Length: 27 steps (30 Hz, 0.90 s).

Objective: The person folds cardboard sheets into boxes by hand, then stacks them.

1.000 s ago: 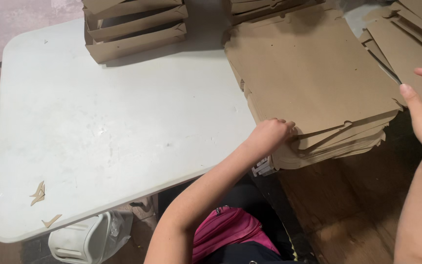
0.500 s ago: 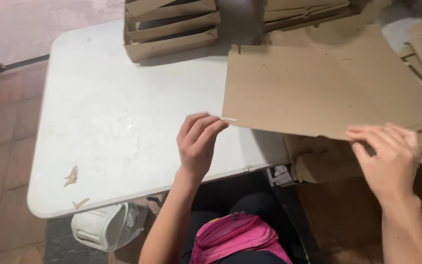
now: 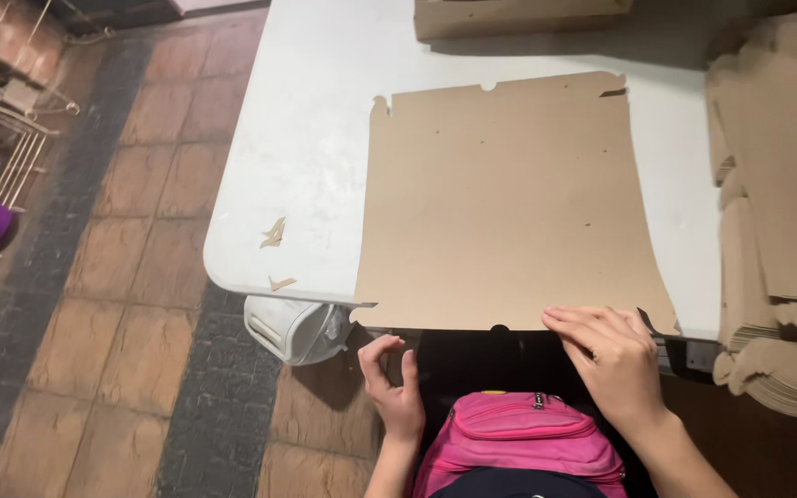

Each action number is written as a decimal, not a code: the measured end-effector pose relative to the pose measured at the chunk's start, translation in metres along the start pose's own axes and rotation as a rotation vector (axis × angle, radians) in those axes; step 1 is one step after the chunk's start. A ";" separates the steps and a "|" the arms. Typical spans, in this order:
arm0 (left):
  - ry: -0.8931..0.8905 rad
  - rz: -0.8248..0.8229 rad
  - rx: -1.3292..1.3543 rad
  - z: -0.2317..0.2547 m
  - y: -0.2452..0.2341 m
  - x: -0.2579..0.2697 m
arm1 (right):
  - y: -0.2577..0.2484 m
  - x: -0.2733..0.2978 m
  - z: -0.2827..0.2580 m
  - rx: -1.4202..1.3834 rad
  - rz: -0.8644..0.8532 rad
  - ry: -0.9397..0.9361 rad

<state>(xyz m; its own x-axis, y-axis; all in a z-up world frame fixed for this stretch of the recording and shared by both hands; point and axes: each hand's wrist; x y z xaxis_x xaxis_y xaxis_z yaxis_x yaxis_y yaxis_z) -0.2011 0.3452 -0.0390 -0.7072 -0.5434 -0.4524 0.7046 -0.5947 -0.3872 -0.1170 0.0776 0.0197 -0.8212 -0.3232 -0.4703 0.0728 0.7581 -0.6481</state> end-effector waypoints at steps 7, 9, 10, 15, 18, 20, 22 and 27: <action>-0.496 0.260 0.235 -0.051 0.003 -0.021 | 0.030 0.006 -0.001 0.114 -0.097 0.023; -0.557 0.252 0.248 -0.057 0.004 -0.030 | 0.032 0.005 0.003 0.139 -0.087 0.036; -0.579 0.240 0.179 -0.056 0.005 -0.034 | 0.034 0.004 0.007 0.128 -0.107 0.039; -0.485 0.211 -0.110 -0.040 0.010 -0.052 | 0.040 -0.004 0.021 0.103 -0.097 0.066; -0.189 0.290 -0.230 -0.037 0.015 -0.056 | 0.038 -0.008 0.025 0.116 -0.096 0.060; 0.026 0.248 -0.296 -0.029 0.015 -0.063 | 0.037 -0.014 0.031 0.104 -0.119 0.107; 0.105 0.233 -0.301 -0.031 0.019 -0.069 | 0.036 -0.020 0.033 0.094 -0.120 0.100; 0.214 0.103 -0.248 -0.045 0.025 -0.067 | 0.031 -0.022 0.035 0.085 -0.155 0.118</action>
Point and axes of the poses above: each hand's wrist, its own x-axis away from the middle knuckle, its own y-axis out of the palm, z = x × y, and after that the axes turned 9 degrees about -x, right-handed
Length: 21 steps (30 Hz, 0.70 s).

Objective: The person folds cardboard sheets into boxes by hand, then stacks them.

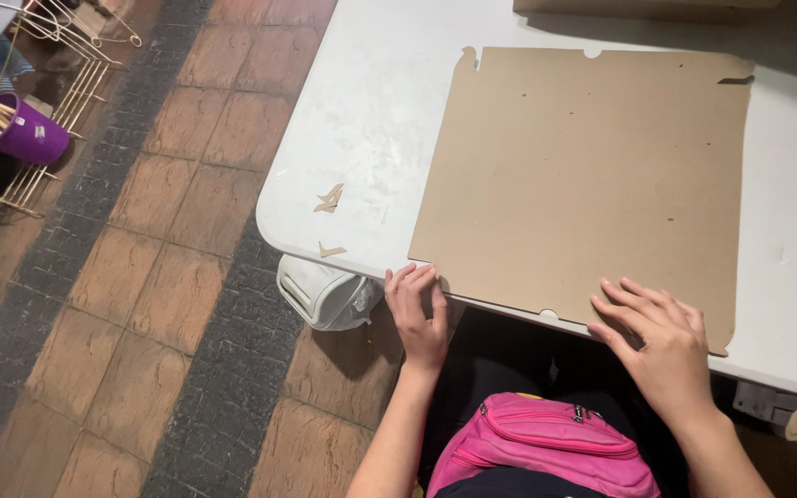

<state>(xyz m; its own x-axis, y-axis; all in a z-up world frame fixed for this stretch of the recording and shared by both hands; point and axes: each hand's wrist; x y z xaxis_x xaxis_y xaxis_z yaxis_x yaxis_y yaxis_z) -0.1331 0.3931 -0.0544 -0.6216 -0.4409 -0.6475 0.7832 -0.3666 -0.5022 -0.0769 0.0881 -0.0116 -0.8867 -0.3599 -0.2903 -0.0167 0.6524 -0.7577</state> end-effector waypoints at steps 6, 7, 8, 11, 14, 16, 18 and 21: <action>0.250 -0.080 -0.116 -0.024 -0.002 0.001 | -0.008 -0.001 -0.002 -0.051 -0.043 0.033; 0.304 -0.098 -0.119 -0.031 -0.003 0.000 | -0.013 -0.001 -0.003 -0.121 -0.065 0.029; 0.361 -0.117 -0.116 -0.036 -0.002 -0.002 | -0.018 0.000 -0.003 -0.187 -0.083 0.027; 0.490 -0.186 -0.064 -0.041 -0.017 -0.021 | -0.048 0.009 -0.013 -0.208 0.134 0.096; 0.574 -0.273 -0.019 -0.044 -0.027 -0.035 | -0.077 0.027 -0.011 -0.266 0.342 0.230; 0.628 -0.232 -0.004 -0.034 -0.028 -0.039 | -0.086 0.047 -0.005 -0.333 0.390 0.425; 0.676 -0.178 -0.011 -0.025 -0.029 -0.039 | -0.090 0.059 0.002 -0.422 0.434 0.599; 0.688 -0.116 0.073 -0.010 -0.027 -0.025 | -0.088 0.065 0.013 -0.422 0.266 0.849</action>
Point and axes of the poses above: each hand's wrist, its own x-axis away from the middle knuckle, its own y-axis out of the palm, z = x × y, and after that the axes turned 9 degrees about -x, right-handed
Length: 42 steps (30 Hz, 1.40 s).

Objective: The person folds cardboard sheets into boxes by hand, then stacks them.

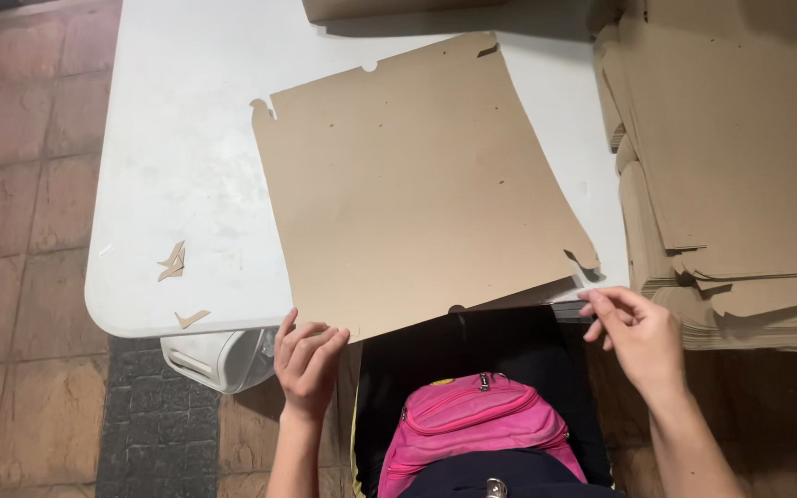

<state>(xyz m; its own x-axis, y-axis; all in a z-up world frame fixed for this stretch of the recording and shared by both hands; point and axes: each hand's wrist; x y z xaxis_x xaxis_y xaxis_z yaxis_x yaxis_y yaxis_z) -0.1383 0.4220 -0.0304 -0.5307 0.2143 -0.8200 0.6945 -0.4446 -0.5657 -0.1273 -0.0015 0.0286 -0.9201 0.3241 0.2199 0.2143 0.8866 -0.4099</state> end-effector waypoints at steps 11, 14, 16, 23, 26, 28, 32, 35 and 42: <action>-0.270 -0.035 0.213 0.000 -0.011 0.023 | 0.008 -0.021 -0.015 0.031 -0.056 -0.436; -0.283 -0.091 0.083 -0.014 -0.023 0.017 | 0.014 -0.026 -0.008 0.194 -0.254 -0.460; -0.284 -0.101 0.049 -0.016 -0.024 0.016 | 0.018 -0.033 -0.006 0.266 -0.287 -0.595; -0.296 -0.088 0.085 -0.021 -0.022 0.011 | 0.017 -0.067 -0.005 0.576 -0.348 -0.992; -0.318 -0.085 0.092 -0.021 -0.024 0.004 | 0.012 -0.079 -0.004 0.643 -0.400 -0.988; -0.327 -0.085 0.112 -0.023 -0.025 0.003 | 0.010 -0.085 -0.004 0.646 -0.406 -1.000; -0.328 -0.102 0.139 -0.025 -0.026 0.004 | 0.009 -0.090 -0.013 0.580 -0.415 -1.002; -0.322 -0.122 0.154 -0.028 -0.027 0.007 | 0.019 -0.089 -0.030 0.543 -0.428 -0.646; -0.326 -0.144 0.164 -0.027 -0.028 0.009 | 0.043 -0.100 -0.044 0.420 -0.436 -0.290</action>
Point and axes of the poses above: each hand's wrist, its own x-axis away from the middle knuckle, its own y-axis out of the palm, z = x × y, and after that the axes turned 9 degrees about -x, right-handed
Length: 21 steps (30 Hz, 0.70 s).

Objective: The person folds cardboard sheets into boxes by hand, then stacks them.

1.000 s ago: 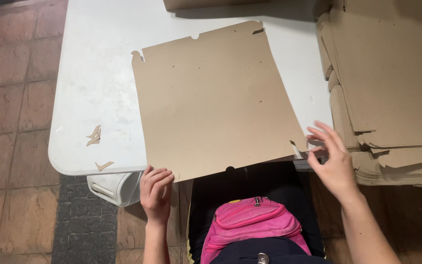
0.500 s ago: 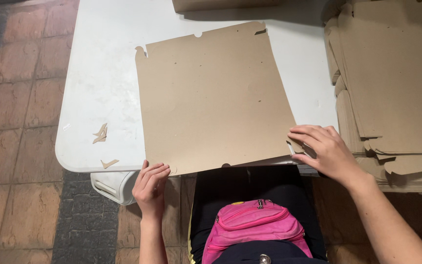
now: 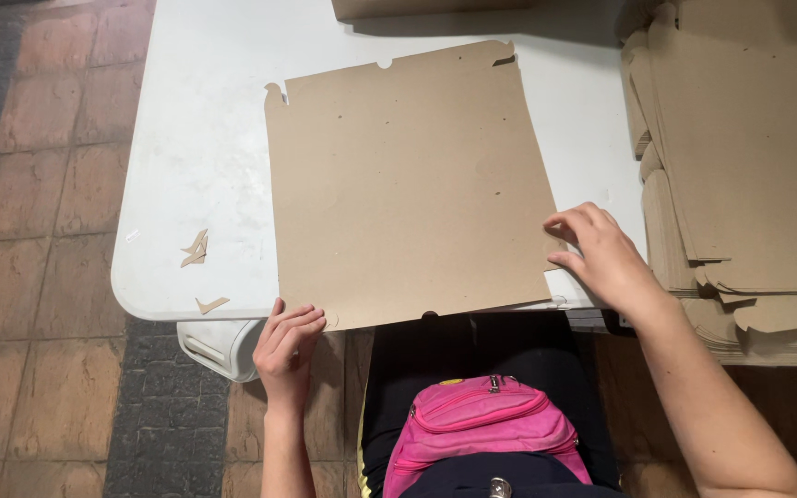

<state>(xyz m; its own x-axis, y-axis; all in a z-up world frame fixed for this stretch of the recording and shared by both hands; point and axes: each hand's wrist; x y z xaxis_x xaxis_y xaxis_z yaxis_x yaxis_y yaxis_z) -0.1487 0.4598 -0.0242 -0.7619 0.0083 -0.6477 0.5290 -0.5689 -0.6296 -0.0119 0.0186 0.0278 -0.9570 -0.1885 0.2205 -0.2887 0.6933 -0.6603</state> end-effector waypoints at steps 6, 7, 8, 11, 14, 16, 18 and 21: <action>0.025 0.020 -0.042 0.012 0.001 -0.005 | -0.001 0.020 -0.023 0.295 0.168 -0.408; 0.093 0.034 -0.065 0.027 -0.004 -0.011 | 0.006 0.036 -0.041 0.159 0.150 -0.486; 0.161 0.046 -0.089 0.041 -0.007 -0.016 | 0.012 0.052 -0.057 0.022 0.130 -0.560; 0.343 0.062 -0.065 0.090 -0.006 -0.037 | 0.041 0.082 -0.088 0.129 -0.088 -0.751; 0.481 0.078 0.035 0.126 0.004 -0.041 | 0.067 0.079 -0.065 0.143 0.008 -0.821; 0.511 0.059 0.038 0.119 0.013 -0.039 | 0.057 0.072 -0.057 0.129 0.093 -0.837; 0.540 0.037 0.047 0.103 0.019 -0.036 | 0.048 0.068 -0.047 0.114 0.178 -0.845; 0.410 -0.016 0.009 0.079 0.025 -0.042 | 0.028 0.063 -0.030 -0.033 0.151 -0.792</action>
<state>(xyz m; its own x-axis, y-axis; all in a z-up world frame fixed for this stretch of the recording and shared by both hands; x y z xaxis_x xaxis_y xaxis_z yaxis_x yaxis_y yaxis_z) -0.1330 0.3805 0.0212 -0.5570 0.3437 -0.7561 0.5135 -0.5730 -0.6387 -0.0796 0.0470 0.0450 -0.7248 -0.5200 -0.4521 -0.1654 0.7682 -0.6184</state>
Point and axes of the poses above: each hand's wrist, its own x-axis away from the middle knuckle, its own y-axis out of the palm, z = x × y, and after that the axes turned 9 degrees about -x, right-handed
